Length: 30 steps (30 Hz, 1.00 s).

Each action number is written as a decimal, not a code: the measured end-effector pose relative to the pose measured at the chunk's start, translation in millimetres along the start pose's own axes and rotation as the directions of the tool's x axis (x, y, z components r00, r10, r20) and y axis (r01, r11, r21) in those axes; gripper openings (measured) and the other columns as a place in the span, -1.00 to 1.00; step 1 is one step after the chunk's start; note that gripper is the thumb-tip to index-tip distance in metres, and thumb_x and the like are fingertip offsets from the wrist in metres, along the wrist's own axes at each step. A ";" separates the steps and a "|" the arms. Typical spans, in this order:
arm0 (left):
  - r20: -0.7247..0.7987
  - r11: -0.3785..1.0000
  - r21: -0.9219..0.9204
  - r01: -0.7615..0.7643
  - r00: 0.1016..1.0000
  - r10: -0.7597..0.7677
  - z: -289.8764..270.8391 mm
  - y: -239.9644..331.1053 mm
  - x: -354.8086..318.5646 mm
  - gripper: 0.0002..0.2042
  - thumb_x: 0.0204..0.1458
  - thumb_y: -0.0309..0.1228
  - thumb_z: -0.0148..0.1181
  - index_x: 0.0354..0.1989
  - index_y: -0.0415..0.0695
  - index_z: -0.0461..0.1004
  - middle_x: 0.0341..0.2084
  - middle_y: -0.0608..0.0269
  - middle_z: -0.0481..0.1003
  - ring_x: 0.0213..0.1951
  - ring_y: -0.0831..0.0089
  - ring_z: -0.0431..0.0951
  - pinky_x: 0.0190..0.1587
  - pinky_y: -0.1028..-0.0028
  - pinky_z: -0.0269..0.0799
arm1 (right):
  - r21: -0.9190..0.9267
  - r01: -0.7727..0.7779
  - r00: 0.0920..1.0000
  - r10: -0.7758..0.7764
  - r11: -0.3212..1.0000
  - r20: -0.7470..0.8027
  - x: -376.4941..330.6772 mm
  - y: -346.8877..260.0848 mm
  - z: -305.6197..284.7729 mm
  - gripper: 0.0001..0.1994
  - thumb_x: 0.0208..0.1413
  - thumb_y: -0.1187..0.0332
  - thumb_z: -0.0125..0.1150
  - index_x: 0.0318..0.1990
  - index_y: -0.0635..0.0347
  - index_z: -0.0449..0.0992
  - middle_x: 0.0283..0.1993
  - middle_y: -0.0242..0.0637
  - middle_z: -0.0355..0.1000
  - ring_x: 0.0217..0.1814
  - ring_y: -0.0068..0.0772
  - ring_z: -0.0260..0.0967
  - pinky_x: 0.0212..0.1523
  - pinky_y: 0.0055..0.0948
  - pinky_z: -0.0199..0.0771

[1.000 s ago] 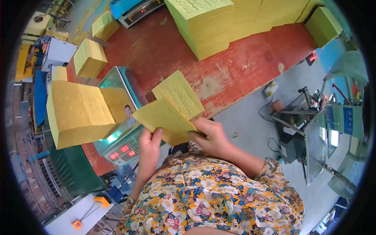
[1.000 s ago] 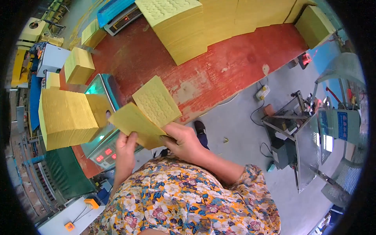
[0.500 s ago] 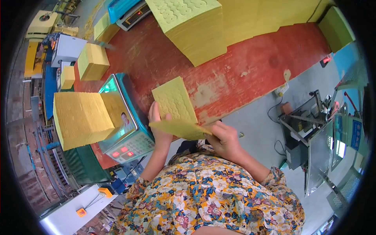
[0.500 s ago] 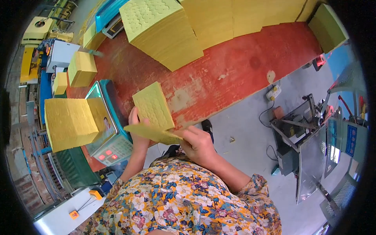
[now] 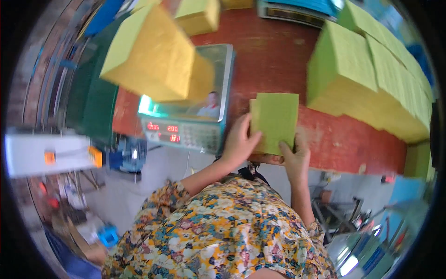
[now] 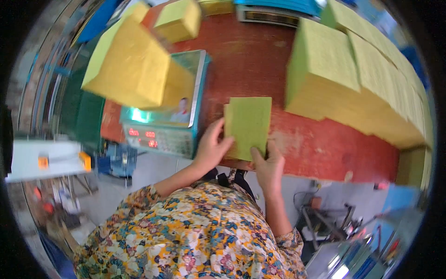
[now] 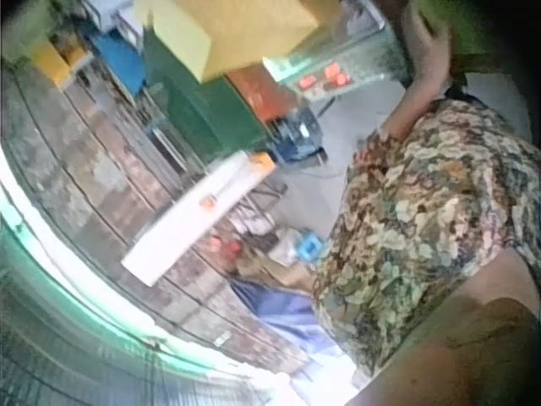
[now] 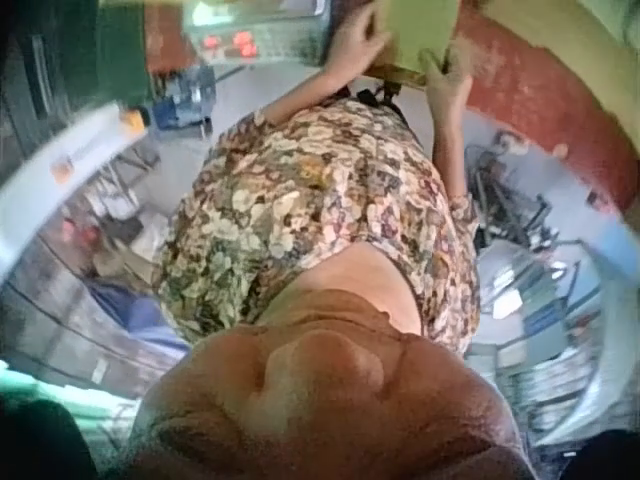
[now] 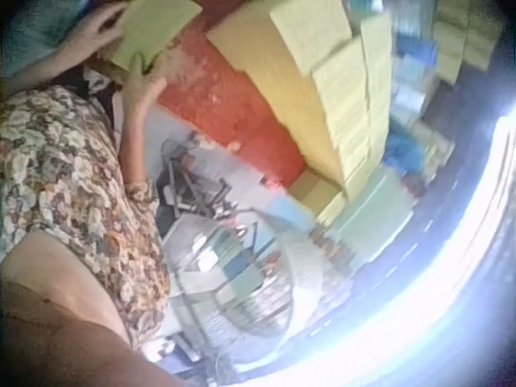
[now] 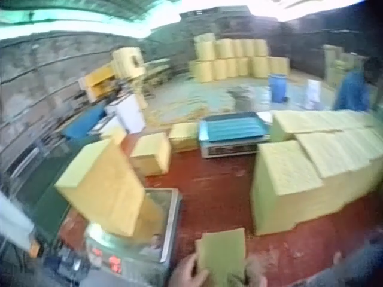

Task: The recorder is weighing stacks of yellow paper on a digital scale in a paper mill environment, adjusting the count of sheets to reach a target weight.

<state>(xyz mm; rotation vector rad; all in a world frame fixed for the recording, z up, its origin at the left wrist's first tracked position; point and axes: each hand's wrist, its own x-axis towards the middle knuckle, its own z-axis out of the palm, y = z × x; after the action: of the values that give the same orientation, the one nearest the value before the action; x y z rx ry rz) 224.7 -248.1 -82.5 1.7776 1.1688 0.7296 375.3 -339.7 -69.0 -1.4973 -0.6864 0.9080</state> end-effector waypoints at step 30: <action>-0.684 0.816 -0.264 -0.514 0.697 0.217 -287.7 33.6 16.1 -0.72 0.30 -0.35 -0.12 -0.08 -0.28 0.47 -0.17 0.14 0.54 -0.14 0.39 0.54 -0.01 0.37 0.44 | -0.188 0.430 0.899 -0.402 0.883 0.171 9.9 -70.0 119.1 -0.80 0.13 0.60 0.12 -0.09 0.30 0.52 -0.26 -0.30 0.46 -0.25 -0.54 0.39 -0.19 -0.55 0.42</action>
<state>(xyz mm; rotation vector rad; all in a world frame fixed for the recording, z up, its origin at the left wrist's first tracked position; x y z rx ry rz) 8.4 -141.5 78.8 1.4106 0.9164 1.8073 285.0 -259.4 -1.5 -1.4120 -1.1874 0.6093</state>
